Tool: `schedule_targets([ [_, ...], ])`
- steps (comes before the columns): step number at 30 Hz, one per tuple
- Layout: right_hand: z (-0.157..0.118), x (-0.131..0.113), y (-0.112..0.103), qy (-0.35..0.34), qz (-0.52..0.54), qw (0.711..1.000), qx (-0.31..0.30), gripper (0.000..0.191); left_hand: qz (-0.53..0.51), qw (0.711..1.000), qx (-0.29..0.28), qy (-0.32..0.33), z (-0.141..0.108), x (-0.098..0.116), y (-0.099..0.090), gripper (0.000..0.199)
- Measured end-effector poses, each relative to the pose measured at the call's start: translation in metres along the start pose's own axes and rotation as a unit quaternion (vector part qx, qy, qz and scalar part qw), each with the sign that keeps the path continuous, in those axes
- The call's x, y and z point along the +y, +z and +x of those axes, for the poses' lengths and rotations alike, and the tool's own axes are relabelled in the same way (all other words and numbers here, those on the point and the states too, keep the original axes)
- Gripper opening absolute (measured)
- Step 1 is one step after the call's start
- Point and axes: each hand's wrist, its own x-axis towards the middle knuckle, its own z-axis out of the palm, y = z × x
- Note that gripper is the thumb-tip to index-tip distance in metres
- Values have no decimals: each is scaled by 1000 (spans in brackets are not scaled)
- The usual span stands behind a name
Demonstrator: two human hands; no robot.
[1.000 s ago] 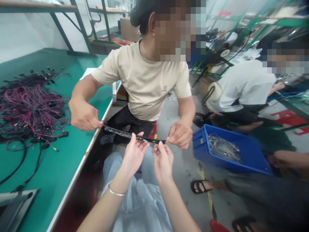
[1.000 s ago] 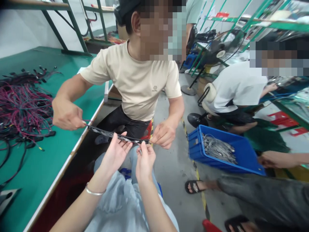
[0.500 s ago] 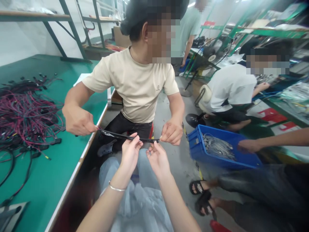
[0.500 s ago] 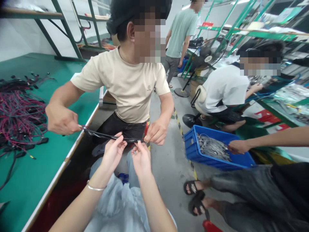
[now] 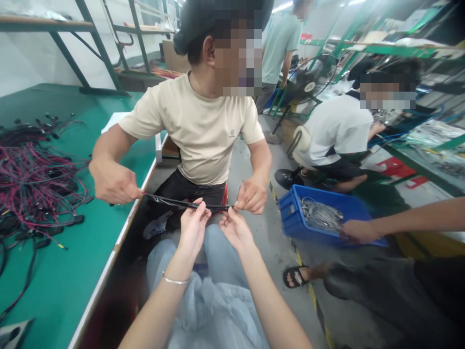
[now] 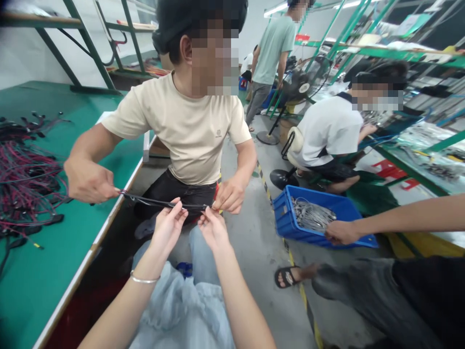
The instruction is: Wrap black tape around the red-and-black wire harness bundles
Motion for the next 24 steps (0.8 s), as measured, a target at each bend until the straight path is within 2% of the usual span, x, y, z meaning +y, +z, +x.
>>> schedule_targets([
  [3,13,11,-11,-16,10,999,-26,29,16,1000,-2,-2,1,-3,0,23],
  [6,28,20,-20,-62,14,997,-39,33,36,999,-3,-5,2,-8,-1,24],
  [11,51,16,-35,-159,-23,986,-38,30,44,999,-5,-2,7,-19,-5,29],
  [18,87,0,-60,-154,-111,974,-120,24,59,998,2,26,33,-45,-16,34],
  [21,96,5,-68,-165,-117,974,-103,19,70,997,24,34,41,-51,-19,32],
  [24,86,13,-70,-153,-87,981,-76,18,77,995,41,37,40,-52,-17,29],
])
